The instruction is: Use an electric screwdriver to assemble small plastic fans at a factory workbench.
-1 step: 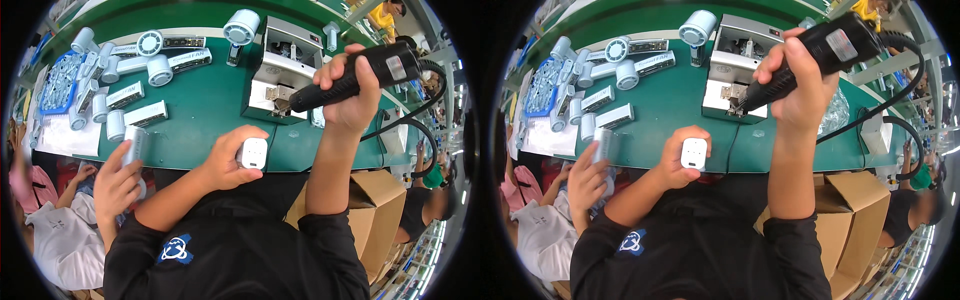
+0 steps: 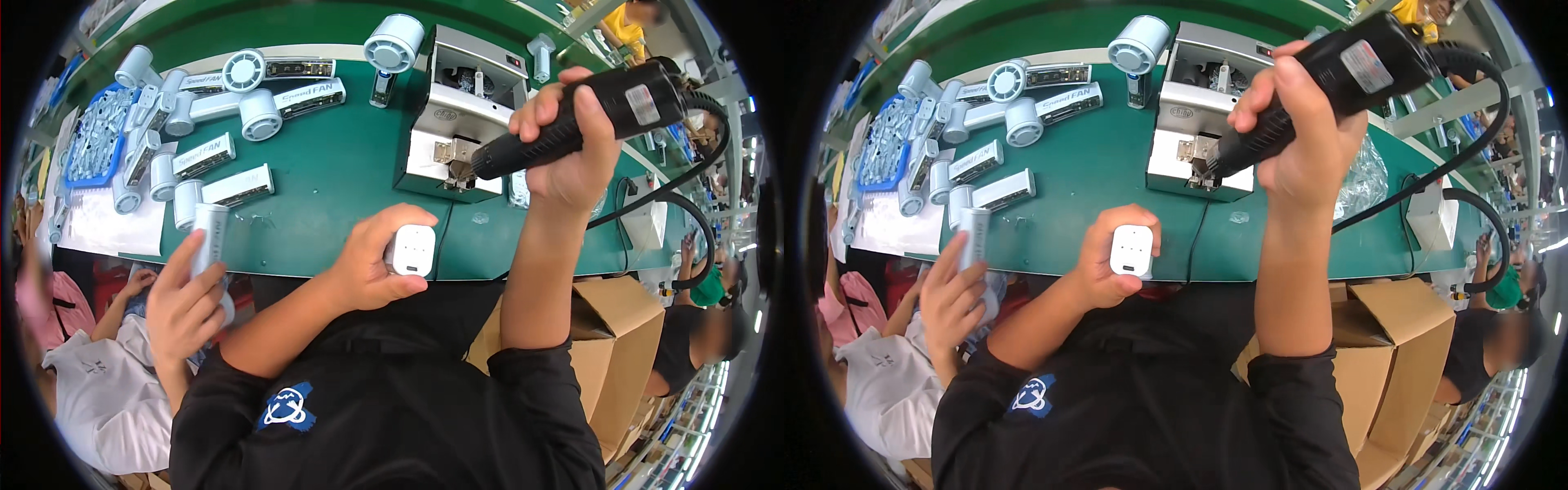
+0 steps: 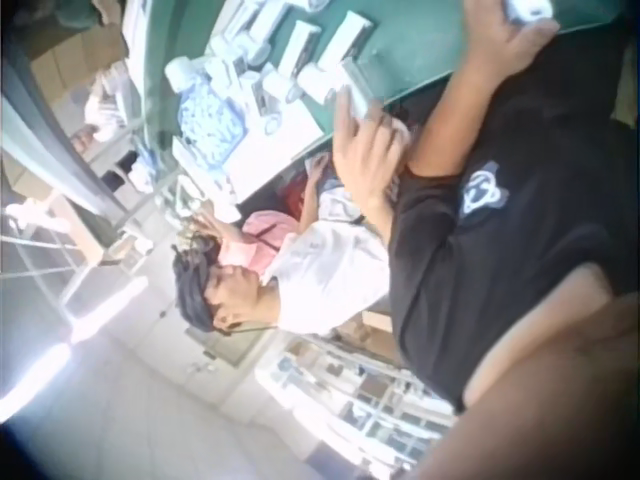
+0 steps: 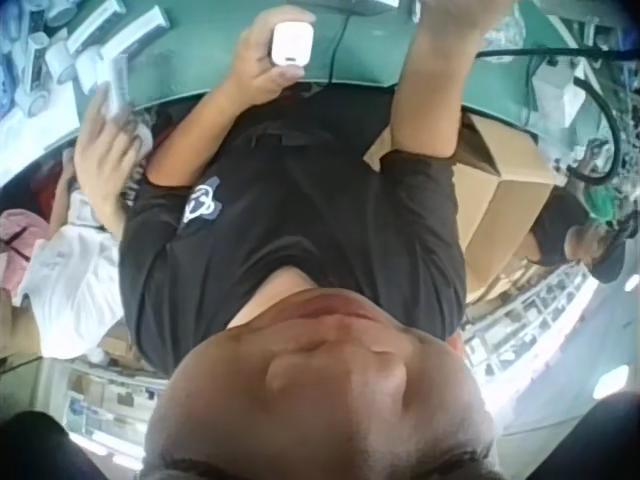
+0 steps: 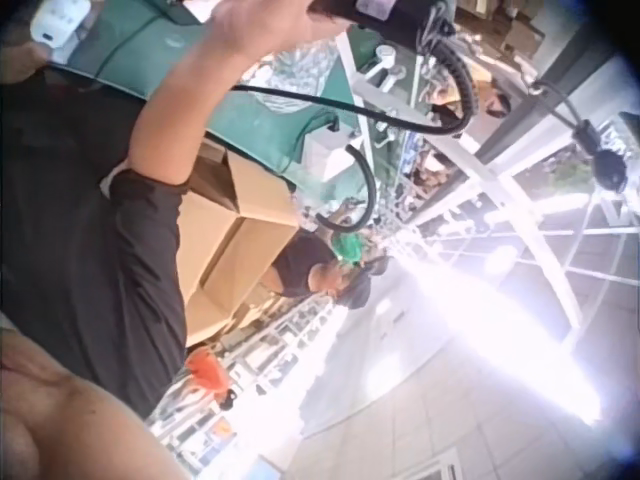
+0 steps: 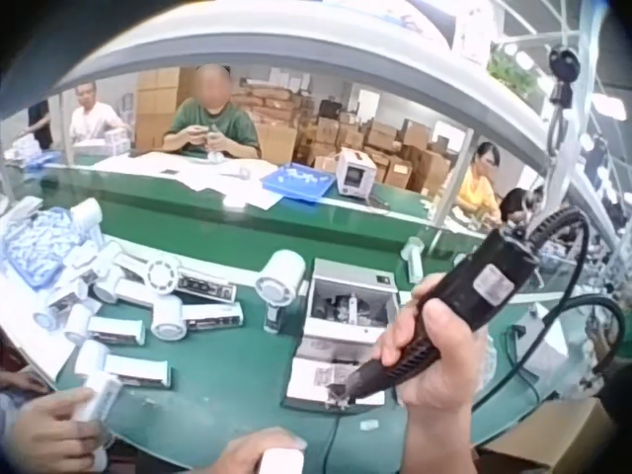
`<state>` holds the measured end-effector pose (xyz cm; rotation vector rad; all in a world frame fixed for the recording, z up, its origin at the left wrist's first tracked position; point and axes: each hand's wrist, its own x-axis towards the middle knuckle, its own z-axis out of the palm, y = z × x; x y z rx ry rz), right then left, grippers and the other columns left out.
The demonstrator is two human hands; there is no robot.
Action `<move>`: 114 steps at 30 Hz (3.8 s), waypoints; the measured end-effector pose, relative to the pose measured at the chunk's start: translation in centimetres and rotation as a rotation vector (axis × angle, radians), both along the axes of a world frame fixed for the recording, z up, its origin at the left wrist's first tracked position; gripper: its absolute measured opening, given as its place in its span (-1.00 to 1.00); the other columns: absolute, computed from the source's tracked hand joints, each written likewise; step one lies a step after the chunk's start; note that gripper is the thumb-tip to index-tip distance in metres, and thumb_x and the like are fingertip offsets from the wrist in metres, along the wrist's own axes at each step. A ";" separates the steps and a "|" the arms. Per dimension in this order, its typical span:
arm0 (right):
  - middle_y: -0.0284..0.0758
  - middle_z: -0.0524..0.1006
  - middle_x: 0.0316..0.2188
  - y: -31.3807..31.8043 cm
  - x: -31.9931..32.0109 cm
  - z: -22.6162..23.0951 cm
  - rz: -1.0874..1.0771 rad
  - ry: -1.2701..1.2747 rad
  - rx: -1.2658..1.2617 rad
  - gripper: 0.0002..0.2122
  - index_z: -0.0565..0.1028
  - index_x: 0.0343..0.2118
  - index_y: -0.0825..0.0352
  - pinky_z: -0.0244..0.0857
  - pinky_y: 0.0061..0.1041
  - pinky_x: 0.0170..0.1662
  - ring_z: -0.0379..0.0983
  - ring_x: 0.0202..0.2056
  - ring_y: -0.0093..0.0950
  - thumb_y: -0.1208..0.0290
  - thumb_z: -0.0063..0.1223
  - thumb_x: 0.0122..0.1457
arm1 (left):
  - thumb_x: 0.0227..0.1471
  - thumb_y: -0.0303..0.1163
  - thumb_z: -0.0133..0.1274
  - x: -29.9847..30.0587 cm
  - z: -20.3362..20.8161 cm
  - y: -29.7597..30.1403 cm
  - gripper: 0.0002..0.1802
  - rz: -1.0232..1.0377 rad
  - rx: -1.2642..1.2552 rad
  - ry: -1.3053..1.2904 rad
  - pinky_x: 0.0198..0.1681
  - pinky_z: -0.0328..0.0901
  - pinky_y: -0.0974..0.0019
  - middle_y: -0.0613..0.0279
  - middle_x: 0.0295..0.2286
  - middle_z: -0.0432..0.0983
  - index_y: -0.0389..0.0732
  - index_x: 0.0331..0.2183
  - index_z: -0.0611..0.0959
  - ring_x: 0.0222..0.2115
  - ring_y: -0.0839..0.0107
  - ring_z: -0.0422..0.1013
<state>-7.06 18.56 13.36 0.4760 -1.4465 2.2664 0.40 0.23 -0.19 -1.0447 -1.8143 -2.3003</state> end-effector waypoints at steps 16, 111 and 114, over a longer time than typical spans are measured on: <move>-0.25 0.40 -0.63 0.8 1.8 0.2 0.218 -0.066 -0.049 -0.76 0.37 -0.21 0.42 0.33 -0.37 -0.52 0.35 -0.68 -0.44 0.43 -0.02 0.07 | -0.10 -0.01 0.20 0.0 0.4 0.1 -0.31 0.049 -0.028 0.082 -0.37 0.28 0.34 0.11 -0.32 0.40 -0.26 -0.06 0.38 -0.41 0.31 0.37; -0.42 0.39 -0.55 0.3 6.2 6.4 0.508 0.227 0.254 -0.58 0.26 -0.19 0.34 0.28 -0.56 -0.40 0.37 -0.60 -0.59 0.24 0.15 -0.04 | -0.24 -0.06 0.30 -0.1 2.5 1.5 -0.36 0.148 -0.318 0.202 -0.38 0.30 0.22 0.09 -0.40 0.43 -0.24 -0.21 0.42 -0.43 0.09 0.40; -0.42 0.39 -0.54 0.4 6.0 6.2 0.531 0.239 0.246 -0.58 0.27 -0.18 0.34 0.28 -0.56 -0.40 0.37 -0.59 -0.59 0.24 0.14 -0.03 | -0.24 -0.03 0.30 -0.1 2.6 1.7 -0.39 0.155 -0.300 0.181 -0.41 0.28 0.20 0.12 -0.45 0.42 -0.22 -0.25 0.44 -0.45 0.08 0.38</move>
